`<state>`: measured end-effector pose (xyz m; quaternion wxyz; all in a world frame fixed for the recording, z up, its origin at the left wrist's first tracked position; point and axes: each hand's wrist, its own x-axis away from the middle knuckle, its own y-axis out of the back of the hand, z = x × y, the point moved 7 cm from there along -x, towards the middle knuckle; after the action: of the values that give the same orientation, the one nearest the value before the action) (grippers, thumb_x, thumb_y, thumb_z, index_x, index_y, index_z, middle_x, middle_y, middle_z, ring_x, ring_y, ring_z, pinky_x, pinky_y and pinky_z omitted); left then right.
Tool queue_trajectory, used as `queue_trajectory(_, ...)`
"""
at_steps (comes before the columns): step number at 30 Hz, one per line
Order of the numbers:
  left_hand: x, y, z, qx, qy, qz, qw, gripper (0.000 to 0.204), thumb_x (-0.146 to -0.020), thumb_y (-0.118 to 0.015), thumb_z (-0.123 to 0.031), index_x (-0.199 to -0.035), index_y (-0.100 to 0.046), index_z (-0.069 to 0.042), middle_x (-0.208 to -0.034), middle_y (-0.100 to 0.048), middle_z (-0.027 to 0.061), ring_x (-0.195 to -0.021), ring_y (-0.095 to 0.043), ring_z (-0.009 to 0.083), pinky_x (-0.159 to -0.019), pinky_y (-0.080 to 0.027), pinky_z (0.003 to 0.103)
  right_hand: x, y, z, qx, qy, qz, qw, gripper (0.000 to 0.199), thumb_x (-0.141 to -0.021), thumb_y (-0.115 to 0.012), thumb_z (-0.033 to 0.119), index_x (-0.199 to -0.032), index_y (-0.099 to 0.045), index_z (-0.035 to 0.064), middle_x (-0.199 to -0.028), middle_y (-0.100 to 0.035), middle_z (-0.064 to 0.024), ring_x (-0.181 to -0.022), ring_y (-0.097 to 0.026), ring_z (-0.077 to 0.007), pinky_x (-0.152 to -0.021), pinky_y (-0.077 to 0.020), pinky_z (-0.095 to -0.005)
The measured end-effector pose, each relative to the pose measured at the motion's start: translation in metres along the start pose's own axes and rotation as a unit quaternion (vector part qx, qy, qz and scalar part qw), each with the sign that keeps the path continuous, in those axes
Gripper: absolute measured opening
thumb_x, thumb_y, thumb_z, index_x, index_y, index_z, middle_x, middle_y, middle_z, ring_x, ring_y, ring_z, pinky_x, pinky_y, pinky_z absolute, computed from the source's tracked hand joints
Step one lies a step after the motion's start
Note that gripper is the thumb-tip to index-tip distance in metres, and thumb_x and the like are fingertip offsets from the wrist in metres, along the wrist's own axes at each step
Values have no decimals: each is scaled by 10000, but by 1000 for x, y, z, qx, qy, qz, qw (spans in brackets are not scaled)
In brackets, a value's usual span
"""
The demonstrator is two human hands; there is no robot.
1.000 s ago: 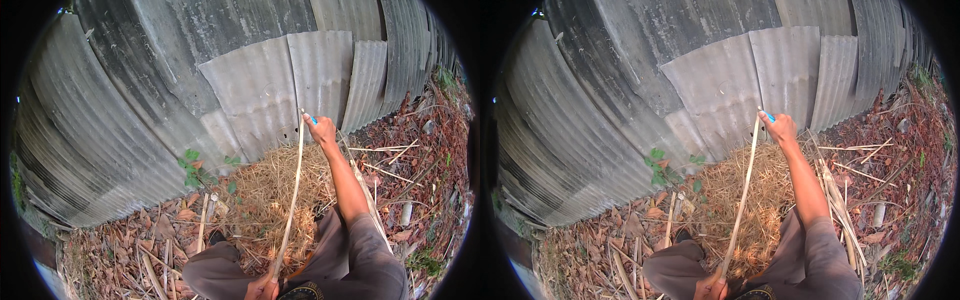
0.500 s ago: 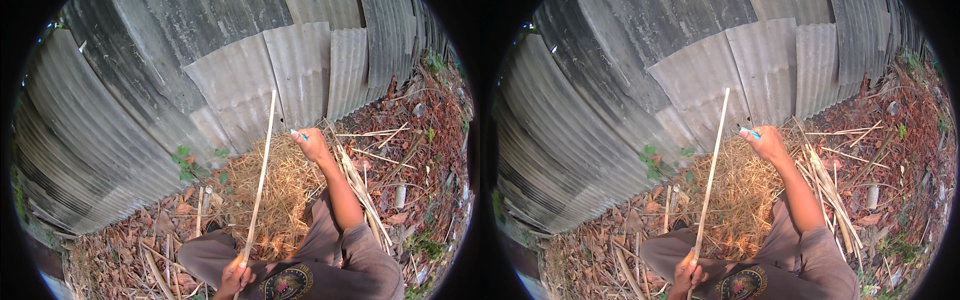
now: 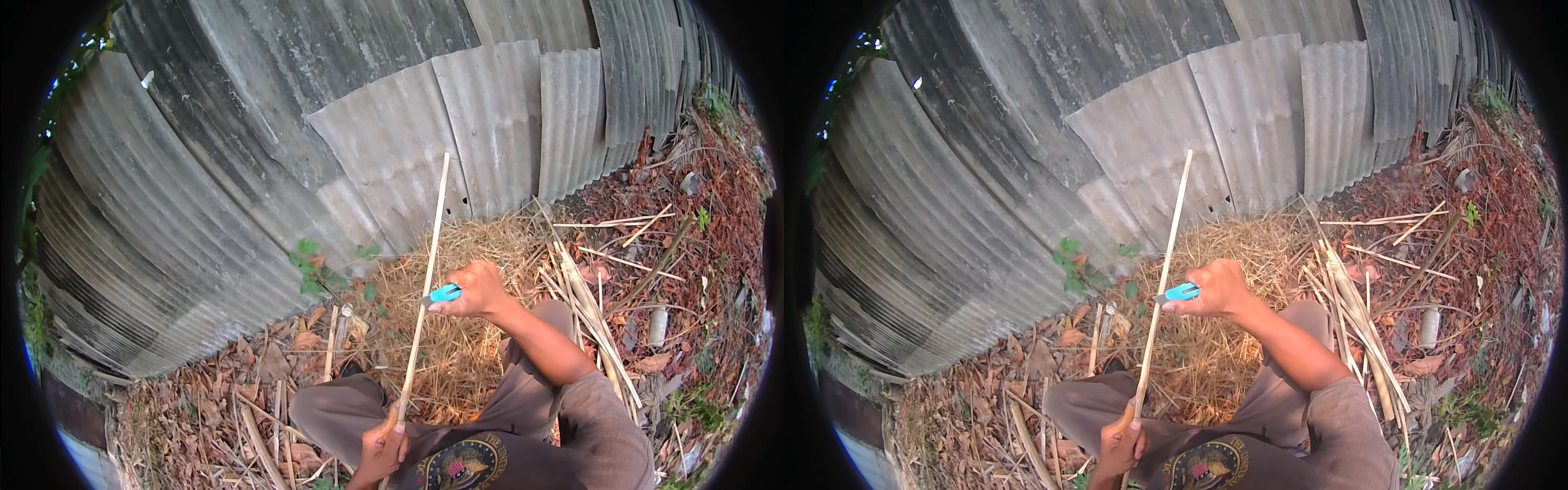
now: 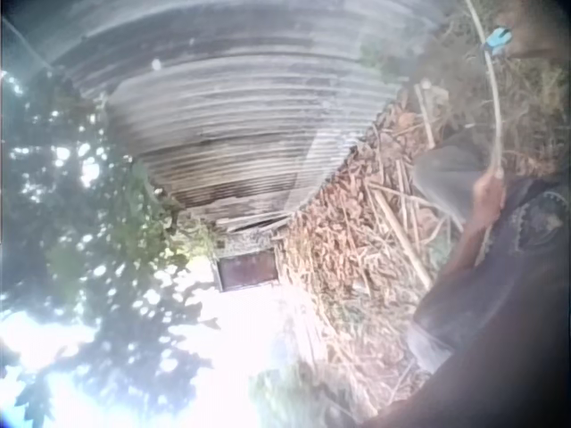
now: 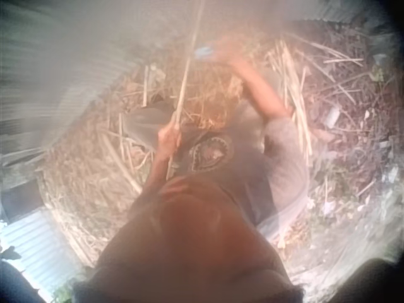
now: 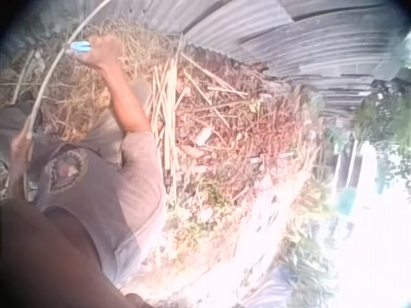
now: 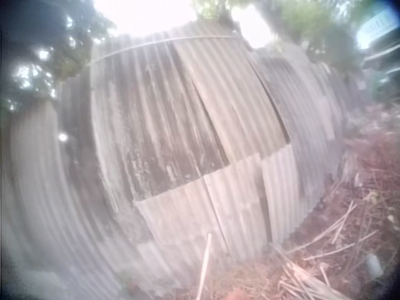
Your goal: The person sits on the ground and uses a utility knife to shave thin strips from a long, thin stick. They hold the stick with one hand and carefully scrape the blade along its length to remove the outer layer, creating fine shavings.
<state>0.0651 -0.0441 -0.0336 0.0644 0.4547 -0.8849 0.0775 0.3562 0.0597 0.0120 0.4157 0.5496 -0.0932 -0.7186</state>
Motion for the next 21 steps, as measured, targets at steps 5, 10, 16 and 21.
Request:
queue_trajectory(5, 11, -5, 3, 17, 16, 0, 1000, 389, -1006, -425, -130, -1387, -401, -52, -488, -371, -5, -405, -311, 69, -450, -347, 259, -9, -6, -33, 2, -110, -15, 994, 702, -676, -571, 779, -462, -529, 112, -415, -497, -79, -381, -525, -274, -394, -411, -386)
queue_trajectory(10, 18, -9, -8, -72, -18, -5, 997, 420, -1008, -430, -198, -1397, -401, -42, -563, -412, -52, -440, -356, 50, -436, -333, 233, -2, -11, -15, 30, -40, 8, 999, 707, -658, -568, 804, -476, -546, 121, -412, -497, -52, -376, -526, -249, -406, -416, -367)
queue_trajectory(16, 23, -4, 3, -102, 4, 8, 995, 469, -1006, -443, -256, -1416, -386, -36, -601, -423, -75, -474, -370, 36, -424, -321, 208, -15, -14, -27, 67, -1, -29, 997, 704, -615, -599, 817, -450, -526, 136, -390, -470, -32, -356, -511, -226, -407, -417, -360)
queue_trajectory(21, 30, 2, 12, -61, 43, -13, 997, 420, -1000, -454, -266, -1355, -457, -42, -591, -395, -80, -474, -369, 44, -424, -309, 206, -19, -22, -24, 61, 31, -35, 997, 715, -607, -590, 829, -437, -504, 140, -380, -453, -28, -351, -502, -234, -398, -412, -360)
